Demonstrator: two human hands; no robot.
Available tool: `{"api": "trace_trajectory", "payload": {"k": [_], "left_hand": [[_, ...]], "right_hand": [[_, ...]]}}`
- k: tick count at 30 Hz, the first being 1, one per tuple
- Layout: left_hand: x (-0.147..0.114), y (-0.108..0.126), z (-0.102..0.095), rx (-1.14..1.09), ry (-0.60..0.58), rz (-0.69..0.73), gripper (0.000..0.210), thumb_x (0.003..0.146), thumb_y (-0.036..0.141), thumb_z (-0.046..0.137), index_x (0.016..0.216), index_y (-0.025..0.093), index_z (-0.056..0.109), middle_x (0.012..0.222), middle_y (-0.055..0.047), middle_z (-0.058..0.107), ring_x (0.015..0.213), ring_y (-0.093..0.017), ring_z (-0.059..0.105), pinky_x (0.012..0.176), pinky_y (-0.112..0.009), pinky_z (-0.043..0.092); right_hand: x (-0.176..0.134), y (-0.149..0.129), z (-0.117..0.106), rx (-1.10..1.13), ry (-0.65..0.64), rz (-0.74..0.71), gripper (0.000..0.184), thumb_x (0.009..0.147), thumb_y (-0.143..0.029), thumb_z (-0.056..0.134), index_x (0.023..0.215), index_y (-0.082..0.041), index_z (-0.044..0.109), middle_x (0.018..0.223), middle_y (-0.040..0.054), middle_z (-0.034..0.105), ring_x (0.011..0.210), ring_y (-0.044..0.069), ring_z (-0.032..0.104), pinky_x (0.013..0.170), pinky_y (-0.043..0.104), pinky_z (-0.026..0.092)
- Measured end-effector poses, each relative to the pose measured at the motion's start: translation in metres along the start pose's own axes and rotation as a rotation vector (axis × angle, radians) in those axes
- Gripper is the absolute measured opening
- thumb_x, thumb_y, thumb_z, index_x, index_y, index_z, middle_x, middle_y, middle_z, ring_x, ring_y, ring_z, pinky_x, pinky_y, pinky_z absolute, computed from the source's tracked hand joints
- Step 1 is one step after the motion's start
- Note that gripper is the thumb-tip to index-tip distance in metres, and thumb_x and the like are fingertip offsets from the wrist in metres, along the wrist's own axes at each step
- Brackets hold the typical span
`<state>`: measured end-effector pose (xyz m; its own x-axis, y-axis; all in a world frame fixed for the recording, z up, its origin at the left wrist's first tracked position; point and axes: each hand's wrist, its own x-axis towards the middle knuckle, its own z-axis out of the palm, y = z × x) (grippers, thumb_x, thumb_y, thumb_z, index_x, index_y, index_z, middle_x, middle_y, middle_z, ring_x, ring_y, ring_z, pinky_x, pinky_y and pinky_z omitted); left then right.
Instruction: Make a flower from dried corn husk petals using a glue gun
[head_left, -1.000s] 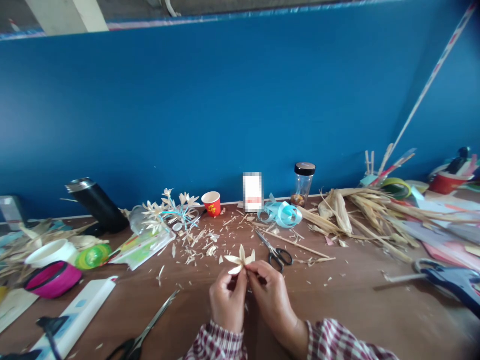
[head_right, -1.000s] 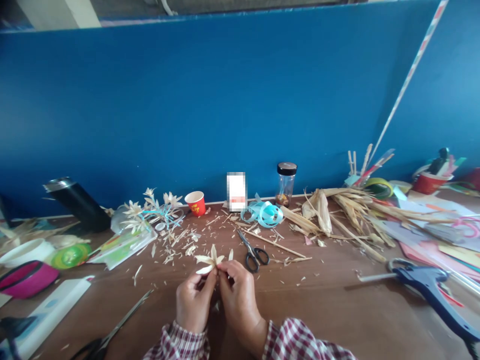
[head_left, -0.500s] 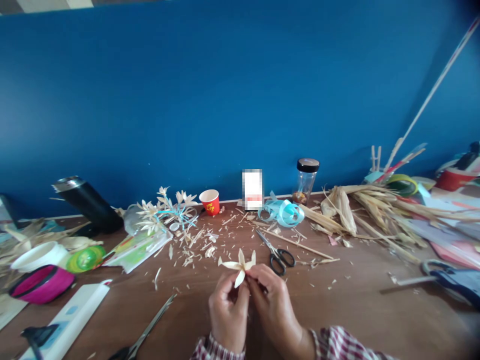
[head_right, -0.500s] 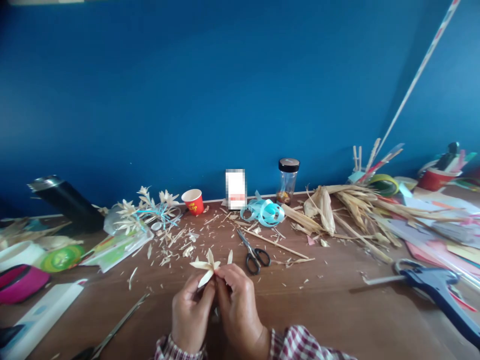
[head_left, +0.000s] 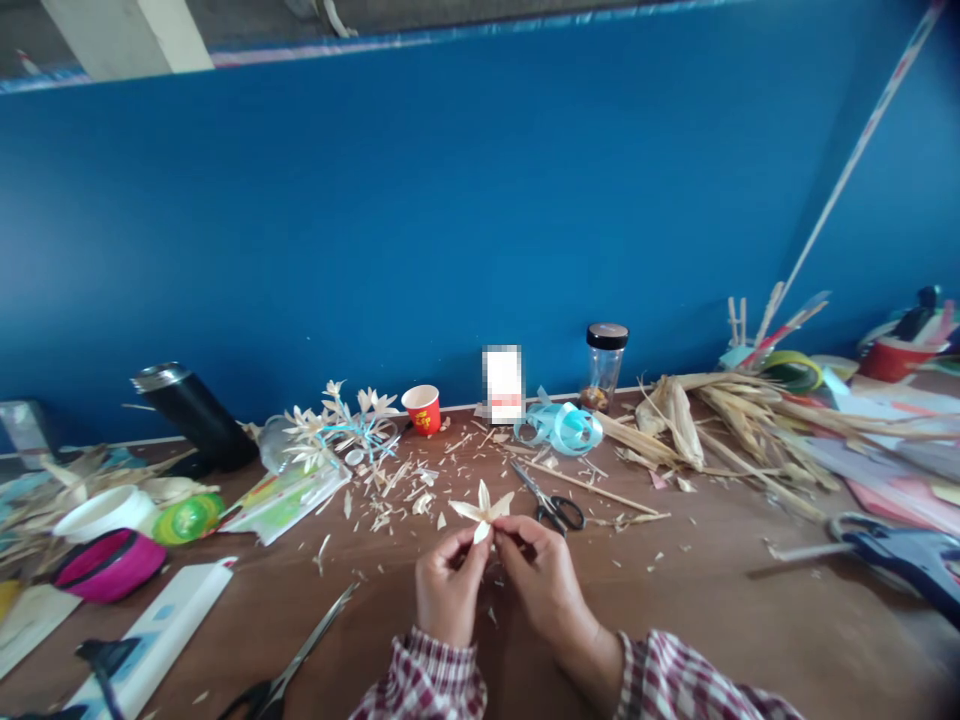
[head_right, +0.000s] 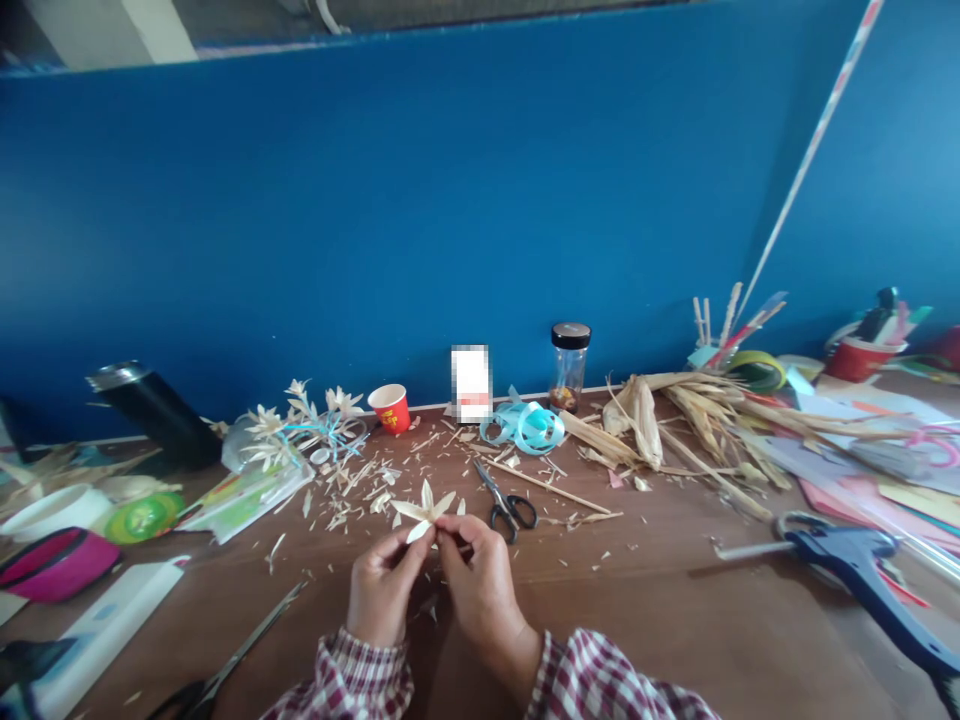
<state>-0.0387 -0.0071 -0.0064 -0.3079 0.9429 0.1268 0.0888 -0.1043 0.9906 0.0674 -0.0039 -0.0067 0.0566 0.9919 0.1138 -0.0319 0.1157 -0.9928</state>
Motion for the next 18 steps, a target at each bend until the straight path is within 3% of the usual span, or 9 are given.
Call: {"api": "trace_trajectory", "payload": {"k": [6, 11, 18], "left_hand": [[0.006, -0.012, -0.001, -0.197, -0.019, -0.168, 0.027, 0.06, 0.035, 0.076, 0.076, 0.014, 0.073, 0.066, -0.005, 0.071, 0.059, -0.017, 0.062, 0.056, -0.024, 0.05], [0.011, -0.009, -0.009, -0.129, -0.195, -0.117, 0.024, 0.064, 0.033, 0.074, 0.079, 0.015, 0.074, 0.076, -0.006, 0.072, 0.07, -0.019, 0.064, 0.064, -0.025, 0.051], [0.014, -0.006, -0.012, -0.035, -0.252, -0.09, 0.023, 0.065, 0.034, 0.072, 0.074, 0.014, 0.074, 0.072, -0.006, 0.071, 0.067, -0.019, 0.063, 0.063, -0.025, 0.05]], "right_hand": [[0.003, -0.003, -0.004, 0.005, -0.036, 0.039, 0.015, 0.077, -0.024, 0.057, 0.081, -0.014, 0.066, 0.074, 0.0047, 0.067, 0.063, 0.015, 0.057, 0.059, 0.023, 0.044], [0.005, -0.005, -0.007, -0.004, -0.053, 0.032, 0.011, 0.076, -0.023, 0.057, 0.075, -0.014, 0.062, 0.066, 0.0015, 0.062, 0.059, 0.013, 0.053, 0.056, 0.022, 0.042], [0.007, 0.001, -0.008, -0.014, -0.062, 0.022, 0.008, 0.076, -0.022, 0.054, 0.074, -0.015, 0.058, 0.065, -0.0004, 0.058, 0.058, 0.012, 0.052, 0.055, 0.022, 0.043]]}}
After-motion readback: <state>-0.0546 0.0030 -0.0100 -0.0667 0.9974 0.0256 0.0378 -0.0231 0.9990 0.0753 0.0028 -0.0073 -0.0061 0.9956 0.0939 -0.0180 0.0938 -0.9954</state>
